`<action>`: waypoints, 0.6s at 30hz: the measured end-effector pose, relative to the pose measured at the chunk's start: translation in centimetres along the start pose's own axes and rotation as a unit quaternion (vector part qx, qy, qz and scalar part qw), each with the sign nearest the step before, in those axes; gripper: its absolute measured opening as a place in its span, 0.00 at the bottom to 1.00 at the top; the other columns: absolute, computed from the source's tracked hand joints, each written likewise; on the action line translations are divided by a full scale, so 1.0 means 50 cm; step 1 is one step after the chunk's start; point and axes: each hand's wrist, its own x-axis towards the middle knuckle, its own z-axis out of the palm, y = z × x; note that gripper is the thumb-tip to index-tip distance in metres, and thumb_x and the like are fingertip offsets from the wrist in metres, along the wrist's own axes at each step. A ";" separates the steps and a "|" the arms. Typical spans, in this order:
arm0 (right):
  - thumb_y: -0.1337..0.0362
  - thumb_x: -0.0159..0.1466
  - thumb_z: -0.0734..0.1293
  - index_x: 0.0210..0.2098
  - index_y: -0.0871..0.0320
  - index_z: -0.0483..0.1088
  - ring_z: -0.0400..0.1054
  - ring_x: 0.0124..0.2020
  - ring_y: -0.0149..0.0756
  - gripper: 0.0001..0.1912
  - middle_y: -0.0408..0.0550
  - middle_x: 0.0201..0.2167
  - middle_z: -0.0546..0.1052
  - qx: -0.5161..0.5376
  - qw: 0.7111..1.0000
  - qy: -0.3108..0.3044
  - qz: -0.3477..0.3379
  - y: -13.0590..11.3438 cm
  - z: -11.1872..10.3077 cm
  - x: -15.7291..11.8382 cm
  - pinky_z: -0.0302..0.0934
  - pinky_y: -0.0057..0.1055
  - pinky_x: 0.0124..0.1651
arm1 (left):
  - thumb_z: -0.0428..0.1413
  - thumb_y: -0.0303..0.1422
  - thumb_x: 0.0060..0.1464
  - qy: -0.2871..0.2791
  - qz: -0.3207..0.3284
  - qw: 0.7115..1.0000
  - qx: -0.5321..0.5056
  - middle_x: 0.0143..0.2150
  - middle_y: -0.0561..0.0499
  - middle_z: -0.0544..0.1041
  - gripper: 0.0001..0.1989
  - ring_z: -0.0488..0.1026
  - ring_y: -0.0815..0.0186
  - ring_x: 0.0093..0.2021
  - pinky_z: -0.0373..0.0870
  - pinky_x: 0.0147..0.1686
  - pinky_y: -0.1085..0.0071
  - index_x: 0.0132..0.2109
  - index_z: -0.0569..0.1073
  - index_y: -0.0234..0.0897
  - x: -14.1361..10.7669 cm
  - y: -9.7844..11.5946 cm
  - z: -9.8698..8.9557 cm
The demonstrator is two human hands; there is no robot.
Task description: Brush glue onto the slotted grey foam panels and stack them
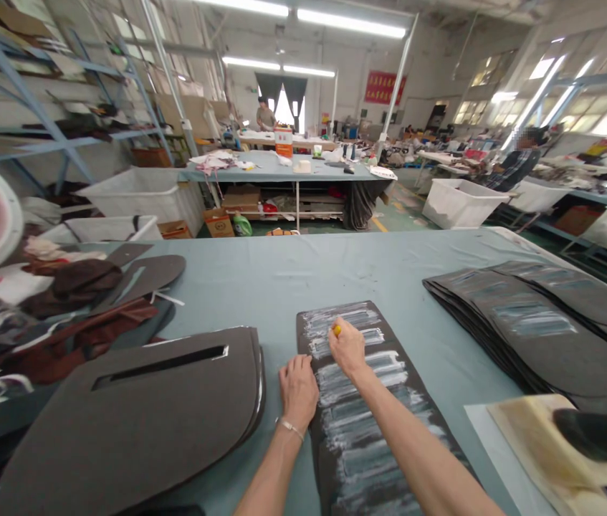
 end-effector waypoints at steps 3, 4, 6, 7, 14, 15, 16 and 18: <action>0.62 0.58 0.60 0.31 0.54 0.70 0.63 0.26 0.30 0.07 0.42 0.24 0.73 0.031 0.996 -0.063 -0.047 0.006 -0.005 -0.007 0.51 0.24 0.31 | 0.42 0.25 0.58 0.003 -0.003 1.000 0.005 0.47 0.46 0.71 0.16 0.65 0.61 0.50 0.57 0.48 0.62 0.49 0.68 0.39 -0.002 0.002 -0.001; 0.62 0.58 0.61 0.31 0.54 0.70 0.63 0.25 0.30 0.07 0.41 0.23 0.72 0.038 0.996 -0.077 -0.033 0.022 -0.013 -0.004 0.51 0.24 0.30 | 0.42 0.25 0.58 0.003 -0.001 1.000 0.005 0.47 0.46 0.71 0.15 0.65 0.61 0.50 0.57 0.49 0.62 0.49 0.68 0.39 -0.002 0.002 -0.002; 0.61 0.57 0.61 0.31 0.53 0.71 0.62 0.24 0.31 0.07 0.40 0.21 0.71 0.015 0.997 -0.063 0.034 0.074 -0.045 0.013 0.50 0.24 0.29 | 0.43 0.26 0.58 0.003 0.006 1.000 0.000 0.47 0.47 0.71 0.15 0.65 0.62 0.50 0.56 0.49 0.62 0.49 0.68 0.39 -0.001 0.000 -0.002; 0.62 0.56 0.61 0.31 0.54 0.71 0.62 0.24 0.31 0.07 0.41 0.21 0.71 -0.011 0.997 -0.043 0.071 0.105 -0.067 0.025 0.49 0.25 0.29 | 0.43 0.26 0.58 0.003 0.007 1.000 -0.002 0.47 0.47 0.71 0.16 0.65 0.62 0.50 0.56 0.49 0.62 0.49 0.68 0.39 -0.001 0.000 -0.002; 0.64 0.59 0.60 0.31 0.56 0.70 0.63 0.27 0.31 0.07 0.45 0.27 0.73 -0.123 0.986 0.058 0.101 0.136 -0.124 0.047 0.47 0.26 0.30 | 0.43 0.26 0.58 0.005 -0.001 1.000 -0.002 0.46 0.47 0.72 0.15 0.65 0.61 0.49 0.57 0.48 0.63 0.48 0.69 0.38 0.001 0.002 -0.001; 0.64 0.59 0.60 0.31 0.55 0.70 0.64 0.27 0.31 0.07 0.45 0.27 0.74 -0.088 0.993 0.044 0.065 0.111 -0.105 0.034 0.48 0.25 0.30 | 0.43 0.26 0.58 0.005 0.002 1.000 0.000 0.46 0.47 0.72 0.14 0.65 0.61 0.49 0.57 0.48 0.63 0.48 0.69 0.38 0.001 0.002 -0.002; 0.63 0.59 0.60 0.32 0.55 0.70 0.64 0.28 0.31 0.07 0.44 0.27 0.74 -0.045 0.999 0.016 0.018 0.087 -0.085 0.021 0.50 0.25 0.31 | 0.43 0.26 0.58 0.006 0.005 1.000 0.004 0.46 0.47 0.72 0.14 0.65 0.61 0.49 0.58 0.48 0.63 0.48 0.69 0.38 0.001 0.002 -0.002; 0.62 0.58 0.61 0.31 0.54 0.71 0.65 0.28 0.30 0.06 0.42 0.27 0.74 0.034 0.996 -0.049 -0.060 0.062 -0.052 0.001 0.52 0.24 0.32 | 0.43 0.26 0.58 0.007 0.009 1.000 0.010 0.45 0.47 0.72 0.14 0.66 0.62 0.48 0.59 0.47 0.64 0.47 0.69 0.39 0.002 0.001 -0.001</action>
